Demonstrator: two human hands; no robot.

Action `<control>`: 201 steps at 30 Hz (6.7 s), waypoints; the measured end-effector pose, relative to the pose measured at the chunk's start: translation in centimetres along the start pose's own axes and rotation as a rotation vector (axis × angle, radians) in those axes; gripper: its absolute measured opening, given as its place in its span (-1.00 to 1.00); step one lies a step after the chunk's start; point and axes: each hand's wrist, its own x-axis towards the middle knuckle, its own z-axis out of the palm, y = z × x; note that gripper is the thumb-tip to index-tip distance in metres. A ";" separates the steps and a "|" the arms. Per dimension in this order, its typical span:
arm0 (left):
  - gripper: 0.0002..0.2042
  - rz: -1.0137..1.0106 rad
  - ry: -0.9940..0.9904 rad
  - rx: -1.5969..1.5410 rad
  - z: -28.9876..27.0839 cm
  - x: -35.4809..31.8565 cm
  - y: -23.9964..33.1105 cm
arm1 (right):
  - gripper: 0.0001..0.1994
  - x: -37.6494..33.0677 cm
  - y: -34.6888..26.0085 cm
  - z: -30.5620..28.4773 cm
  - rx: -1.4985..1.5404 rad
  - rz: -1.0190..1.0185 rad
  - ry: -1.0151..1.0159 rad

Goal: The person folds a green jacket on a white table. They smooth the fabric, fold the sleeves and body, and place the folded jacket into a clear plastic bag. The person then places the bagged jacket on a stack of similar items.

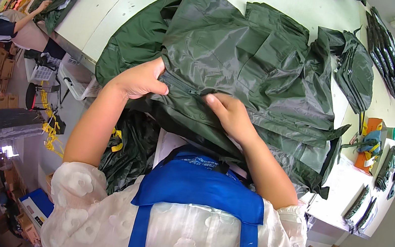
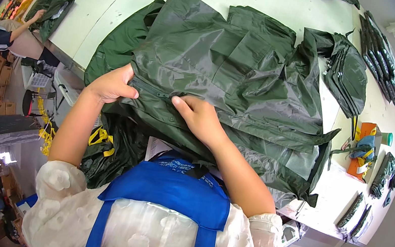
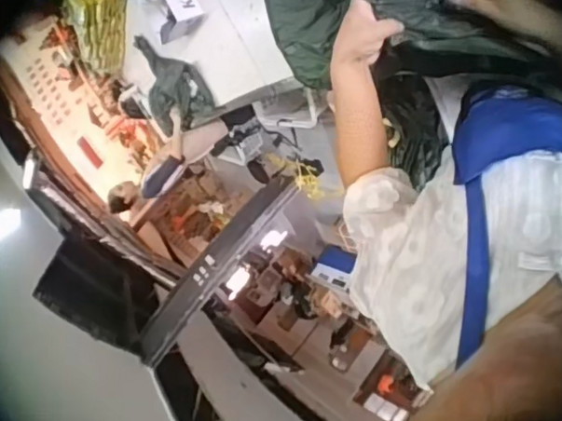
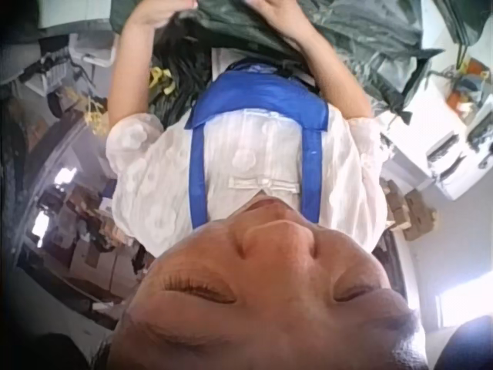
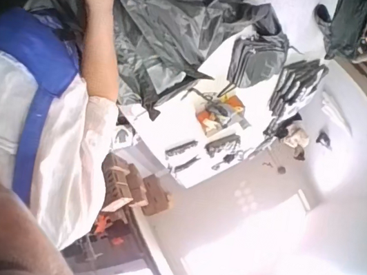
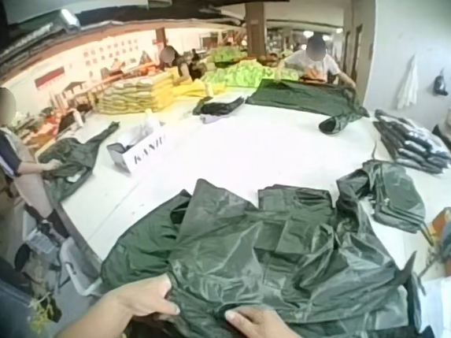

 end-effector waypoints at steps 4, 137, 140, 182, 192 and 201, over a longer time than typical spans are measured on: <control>-0.17 -0.004 0.019 0.180 1.3 -0.3 0.1 | -0.52 0.3 -2.9 2.2 -0.222 0.060 0.193; -0.88 0.492 0.865 1.262 -4.3 -5.4 -14.3 | -0.85 -0.7 9.9 -1.7 -0.677 -0.060 0.282; -0.87 0.439 0.909 1.272 -1.6 -7.6 -11.4 | -0.74 1.8 2.2 4.3 -0.499 -0.526 0.208; -0.54 0.198 -0.132 -1.306 -4.1 -0.9 -13.9 | -0.72 2.8 -3.1 7.9 -0.302 -0.761 -0.187; -0.69 0.154 0.388 -1.161 -3.0 -4.0 -14.6 | -0.73 2.4 -2.8 7.8 -0.285 -0.720 -0.146; -0.87 0.390 0.646 -0.673 1.2 -6.2 -8.4 | -0.80 3.8 -5.0 9.0 -0.167 -0.626 0.060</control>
